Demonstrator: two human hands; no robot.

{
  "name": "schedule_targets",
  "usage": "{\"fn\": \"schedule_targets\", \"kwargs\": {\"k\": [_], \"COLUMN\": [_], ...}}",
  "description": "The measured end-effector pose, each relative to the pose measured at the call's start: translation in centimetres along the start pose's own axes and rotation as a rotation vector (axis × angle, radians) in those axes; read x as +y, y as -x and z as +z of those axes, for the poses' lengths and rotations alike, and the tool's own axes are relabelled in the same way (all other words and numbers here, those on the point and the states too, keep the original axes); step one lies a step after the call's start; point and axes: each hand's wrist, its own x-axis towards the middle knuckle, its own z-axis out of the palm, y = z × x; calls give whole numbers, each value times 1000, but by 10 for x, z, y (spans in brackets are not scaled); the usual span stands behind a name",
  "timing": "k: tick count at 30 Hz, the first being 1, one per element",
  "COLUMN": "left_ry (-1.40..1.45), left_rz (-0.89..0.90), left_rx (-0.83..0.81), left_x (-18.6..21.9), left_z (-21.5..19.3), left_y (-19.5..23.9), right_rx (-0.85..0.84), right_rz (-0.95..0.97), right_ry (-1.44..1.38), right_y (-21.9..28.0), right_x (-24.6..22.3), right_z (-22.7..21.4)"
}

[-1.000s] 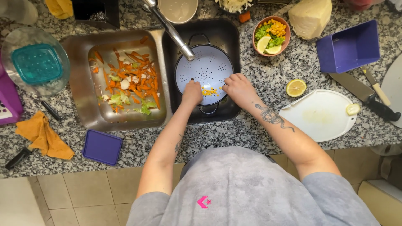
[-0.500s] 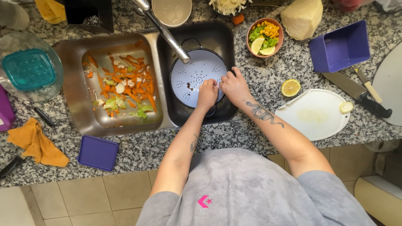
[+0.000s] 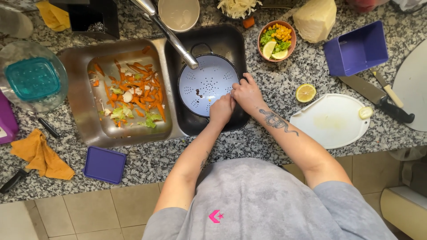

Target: The person collects vegetable scraps from a colander and the sink basin, placing them into a plastic bag. They then remove the sink strainer, clear the remaining debris into the bag, and dispose of the bag in a trash bin.

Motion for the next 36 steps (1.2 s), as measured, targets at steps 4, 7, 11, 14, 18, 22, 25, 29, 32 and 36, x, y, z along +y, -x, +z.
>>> {"fn": "schedule_targets", "kwargs": {"k": [4,7,11,14,18,22,25,29,32,36], "left_ry": [49,209,547,562,164,39,-75,-89,-125,-33], "left_rz": [2,-76,-150,-7,433,542,554,633,616,516], "left_rx": [-11,-29,188,370,609,715,804,810,791,791], "left_x": [-8,-13,23,36,42,29,21,24,33,44], "left_z": [2,-15,-104,-119,-127,-116,-93,-90,-101,-122], "left_y": [-6,-15,-15,-18,-23,-25,-28,-23,-22,-26], "right_rx": [-19,-223,-16,47,59,78,96,130,155,186], "right_rz": [4,249,944,1147,1171,1209,1252,1305,1342,1398], "right_ry": [10,-40,-1387,-1877,-1987,-2063,-2134,-2247,-2324,-2435], "right_y": [-8,-19,-28,-41,-51,-47,-41,-33,-23,-9], "right_x": [-8,-17,-30,-47,-56,-48,-40,-34,-28,-24], "right_z": [-25,-61,-66,-56,-43,-29,-19,-8,0,11]}}
